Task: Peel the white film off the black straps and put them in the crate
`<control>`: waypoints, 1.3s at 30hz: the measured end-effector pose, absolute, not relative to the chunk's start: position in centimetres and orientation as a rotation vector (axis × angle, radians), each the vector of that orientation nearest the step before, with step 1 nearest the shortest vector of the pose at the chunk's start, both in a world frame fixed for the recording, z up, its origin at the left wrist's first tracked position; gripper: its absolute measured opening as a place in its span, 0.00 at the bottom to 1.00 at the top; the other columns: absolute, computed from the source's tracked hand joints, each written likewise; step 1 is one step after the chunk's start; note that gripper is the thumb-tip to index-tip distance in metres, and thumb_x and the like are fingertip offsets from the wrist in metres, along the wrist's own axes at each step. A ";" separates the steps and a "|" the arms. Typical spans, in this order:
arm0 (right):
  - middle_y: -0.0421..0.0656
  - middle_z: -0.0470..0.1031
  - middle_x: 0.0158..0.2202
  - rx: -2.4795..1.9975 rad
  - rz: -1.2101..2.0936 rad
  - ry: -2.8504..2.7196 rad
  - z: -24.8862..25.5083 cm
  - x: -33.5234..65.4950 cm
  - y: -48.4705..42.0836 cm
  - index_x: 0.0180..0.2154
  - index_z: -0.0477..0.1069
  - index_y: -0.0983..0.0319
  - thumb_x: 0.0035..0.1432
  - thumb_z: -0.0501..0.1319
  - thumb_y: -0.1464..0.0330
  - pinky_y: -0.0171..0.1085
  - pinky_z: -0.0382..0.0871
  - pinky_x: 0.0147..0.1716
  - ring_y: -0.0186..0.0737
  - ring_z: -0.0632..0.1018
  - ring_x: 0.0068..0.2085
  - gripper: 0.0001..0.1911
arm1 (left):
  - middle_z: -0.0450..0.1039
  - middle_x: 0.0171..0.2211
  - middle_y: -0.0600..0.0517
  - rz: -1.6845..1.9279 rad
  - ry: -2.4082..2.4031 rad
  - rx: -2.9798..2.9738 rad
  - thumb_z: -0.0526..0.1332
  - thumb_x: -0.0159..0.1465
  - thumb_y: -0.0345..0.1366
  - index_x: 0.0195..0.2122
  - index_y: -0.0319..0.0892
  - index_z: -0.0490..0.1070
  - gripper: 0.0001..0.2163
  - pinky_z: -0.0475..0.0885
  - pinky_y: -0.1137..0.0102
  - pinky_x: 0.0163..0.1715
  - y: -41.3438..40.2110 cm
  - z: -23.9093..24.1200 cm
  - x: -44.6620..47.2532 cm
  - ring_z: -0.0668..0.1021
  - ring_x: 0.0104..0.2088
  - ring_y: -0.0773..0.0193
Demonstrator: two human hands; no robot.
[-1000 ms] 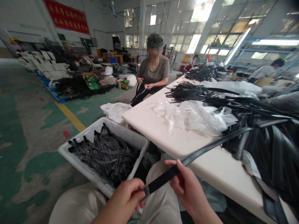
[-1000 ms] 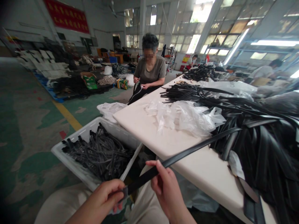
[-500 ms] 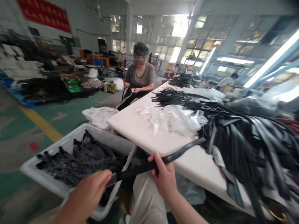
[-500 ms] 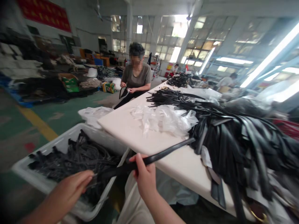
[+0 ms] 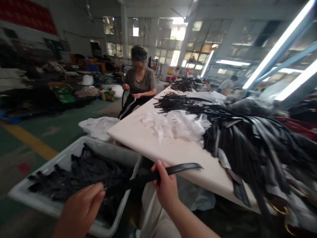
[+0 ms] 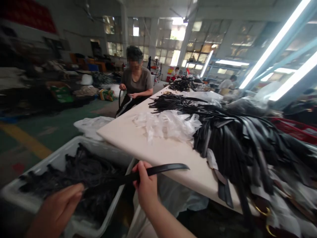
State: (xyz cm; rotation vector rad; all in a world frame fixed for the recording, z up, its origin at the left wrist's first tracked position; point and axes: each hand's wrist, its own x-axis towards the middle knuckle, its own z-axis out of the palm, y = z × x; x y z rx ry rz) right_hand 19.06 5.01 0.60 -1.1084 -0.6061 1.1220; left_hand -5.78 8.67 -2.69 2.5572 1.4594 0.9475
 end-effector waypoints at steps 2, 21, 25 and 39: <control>0.33 0.60 0.19 -1.212 1.060 -0.710 0.4 17.8 5.1 0.25 0.67 0.59 0.55 0.63 0.45 0.29 0.52 0.16 0.29 0.61 0.19 0.25 | 0.74 0.21 0.50 0.857 1.467 2.697 0.39 0.74 0.49 0.24 0.46 0.68 0.28 0.68 0.63 0.23 7.9 -0.6 -4.2 0.79 0.23 0.55; 0.35 0.66 0.17 -1.271 0.888 -1.279 0.4 16.0 2.2 0.29 0.69 0.59 0.67 0.55 0.50 0.31 0.58 0.15 0.32 0.67 0.16 0.22 | 0.71 0.26 0.50 1.029 1.116 2.002 0.26 0.63 0.67 0.37 0.41 0.73 0.43 0.64 0.66 0.29 5.9 0.6 -0.2 0.75 0.29 0.56; 0.35 0.65 0.19 -1.225 0.899 -1.374 0.7 14.2 2.8 0.27 0.67 0.59 0.68 0.55 0.54 0.32 0.59 0.18 0.33 0.68 0.20 0.21 | 0.76 0.33 0.47 1.020 0.988 1.889 0.31 0.63 0.69 0.43 0.40 0.75 0.44 0.69 0.65 0.34 6.0 1.3 0.3 0.77 0.36 0.53; 0.32 0.66 0.14 -1.039 1.078 -1.378 5.1 14.8 5.8 0.29 0.67 0.60 0.66 0.59 0.54 0.29 0.53 0.12 0.29 0.63 0.12 0.19 | 0.63 0.18 0.56 0.974 0.930 1.656 0.30 0.61 0.71 0.51 0.37 0.74 0.48 0.57 0.70 0.19 8.3 2.6 -1.1 0.64 0.19 0.64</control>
